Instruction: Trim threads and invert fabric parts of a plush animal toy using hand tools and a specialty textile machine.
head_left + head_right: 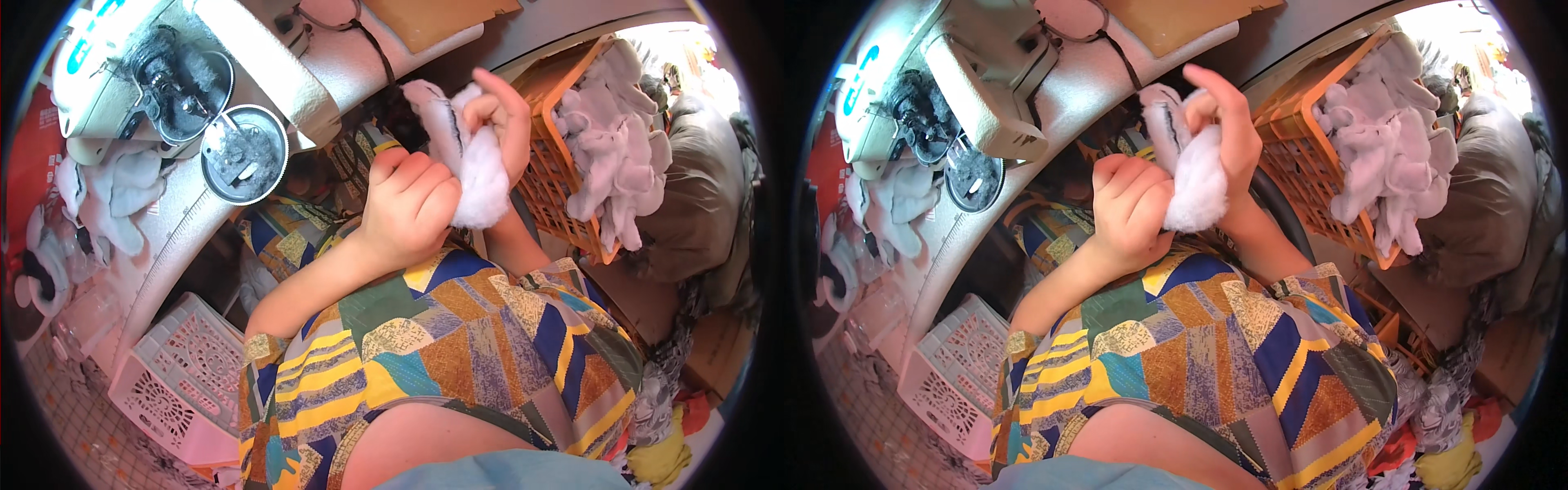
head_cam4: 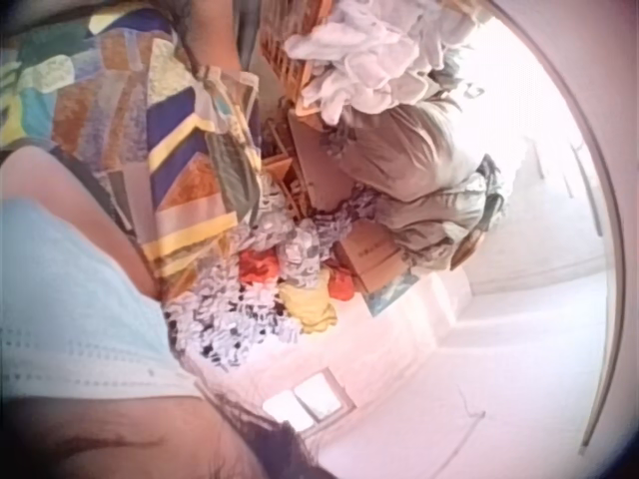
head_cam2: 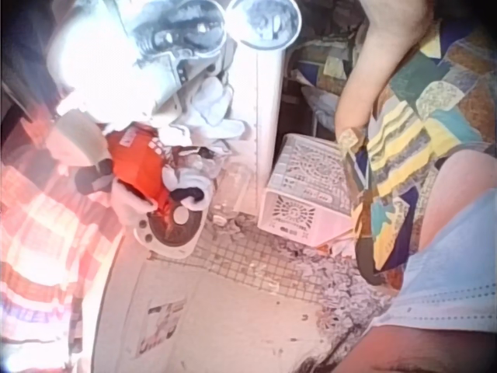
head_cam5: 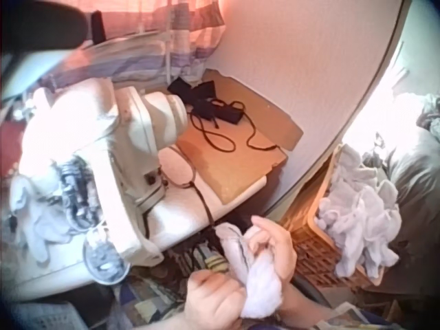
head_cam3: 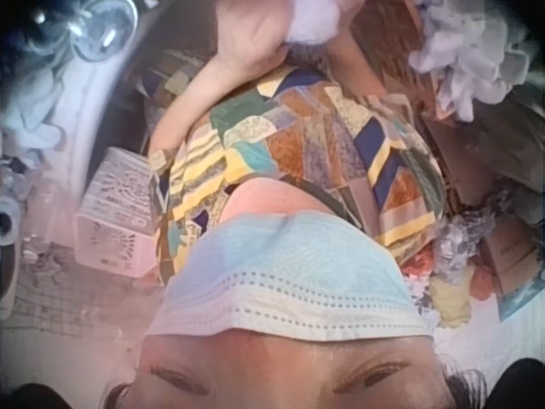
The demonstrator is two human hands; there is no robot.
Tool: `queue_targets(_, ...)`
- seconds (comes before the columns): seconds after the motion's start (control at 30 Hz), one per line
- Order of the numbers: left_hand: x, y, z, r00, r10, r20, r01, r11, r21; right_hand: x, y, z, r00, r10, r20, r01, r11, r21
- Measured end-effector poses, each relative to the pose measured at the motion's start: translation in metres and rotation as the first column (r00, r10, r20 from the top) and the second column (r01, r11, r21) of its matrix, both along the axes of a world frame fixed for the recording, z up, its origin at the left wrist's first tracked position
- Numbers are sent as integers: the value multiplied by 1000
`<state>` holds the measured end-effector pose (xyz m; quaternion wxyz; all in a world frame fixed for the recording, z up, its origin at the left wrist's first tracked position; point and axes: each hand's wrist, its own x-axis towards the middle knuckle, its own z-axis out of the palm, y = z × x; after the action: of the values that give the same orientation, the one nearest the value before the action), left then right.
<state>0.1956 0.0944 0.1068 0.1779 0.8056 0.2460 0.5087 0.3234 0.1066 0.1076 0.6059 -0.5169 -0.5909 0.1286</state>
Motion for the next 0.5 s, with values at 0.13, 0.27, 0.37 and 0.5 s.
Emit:
queue_targets(0.13,-1,0,1,1000,12,-1,-12,1000,19,5,3,1,990,40,137,-48,998,51)
queue_targets(0.27,-23,23,0,963,11,-268,-6,1000,20,9,-6,18,957,257,-135,-281,937,-208)
queue_targets(0.37,-37,42,12,971,2,-237,-32,992,-122,19,-10,9,546,422,-724,-738,652,-177)
queue_targets(0.5,-28,43,-17,998,-51,21,55,957,-284,13,-12,11,310,385,-869,-889,442,-122)
